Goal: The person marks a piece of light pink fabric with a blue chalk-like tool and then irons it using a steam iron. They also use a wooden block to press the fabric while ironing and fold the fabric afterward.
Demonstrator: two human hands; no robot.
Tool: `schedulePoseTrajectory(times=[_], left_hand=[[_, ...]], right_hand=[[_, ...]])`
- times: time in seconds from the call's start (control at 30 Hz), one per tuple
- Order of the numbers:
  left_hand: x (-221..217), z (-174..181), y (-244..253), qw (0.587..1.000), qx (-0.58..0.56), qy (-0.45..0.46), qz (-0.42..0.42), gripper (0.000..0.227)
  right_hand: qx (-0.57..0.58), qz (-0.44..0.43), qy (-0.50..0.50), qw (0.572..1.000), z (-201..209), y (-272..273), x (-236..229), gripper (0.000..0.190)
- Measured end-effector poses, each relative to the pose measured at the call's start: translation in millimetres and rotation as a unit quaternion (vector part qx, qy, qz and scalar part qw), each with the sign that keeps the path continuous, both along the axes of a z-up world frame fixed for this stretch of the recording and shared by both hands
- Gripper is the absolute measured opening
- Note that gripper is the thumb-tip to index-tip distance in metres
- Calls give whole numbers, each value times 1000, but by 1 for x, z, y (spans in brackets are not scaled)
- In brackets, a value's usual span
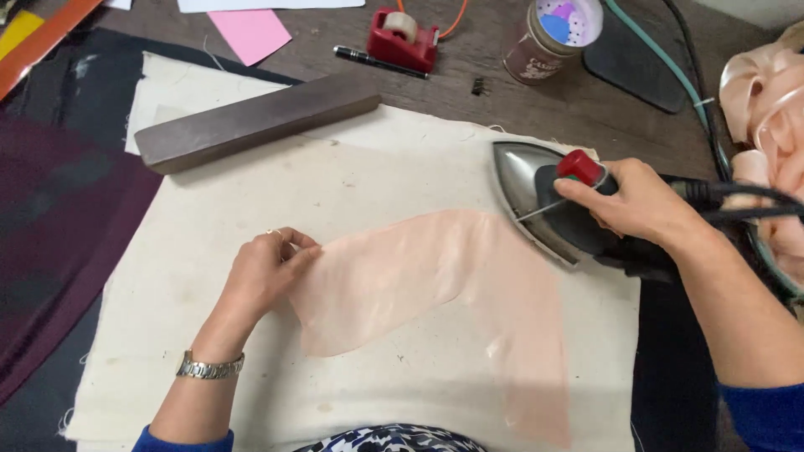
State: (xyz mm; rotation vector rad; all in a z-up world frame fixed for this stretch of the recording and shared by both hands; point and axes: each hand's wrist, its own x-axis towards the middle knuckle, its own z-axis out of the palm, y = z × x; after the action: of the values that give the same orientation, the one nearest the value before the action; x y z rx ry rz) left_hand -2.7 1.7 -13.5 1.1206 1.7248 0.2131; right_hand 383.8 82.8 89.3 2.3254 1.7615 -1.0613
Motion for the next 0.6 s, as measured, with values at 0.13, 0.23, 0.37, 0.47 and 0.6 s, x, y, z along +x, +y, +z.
schedulePoseTrajectory(times=[0.13, 0.23, 0.37, 0.47, 0.6], left_hand=[[-6, -8, -4, 999, 19, 21, 34, 20], [-12, -17, -13, 998, 26, 22, 56, 26], [-13, -10, -20, 996, 52, 32, 66, 32], [-13, -18, -27, 993, 69, 42, 85, 28], [-13, -33, -31, 989, 97, 55, 97, 26]], right_hand=[[-2, 191, -106, 976, 13, 12, -39, 47], [-18, 289, -100, 952, 21, 15, -80, 46], [-45, 391, -117, 912, 12, 15, -110, 50], [-54, 435, -124, 890, -2, 17, -117, 51], [-62, 449, -128, 882, -15, 17, -113, 51]])
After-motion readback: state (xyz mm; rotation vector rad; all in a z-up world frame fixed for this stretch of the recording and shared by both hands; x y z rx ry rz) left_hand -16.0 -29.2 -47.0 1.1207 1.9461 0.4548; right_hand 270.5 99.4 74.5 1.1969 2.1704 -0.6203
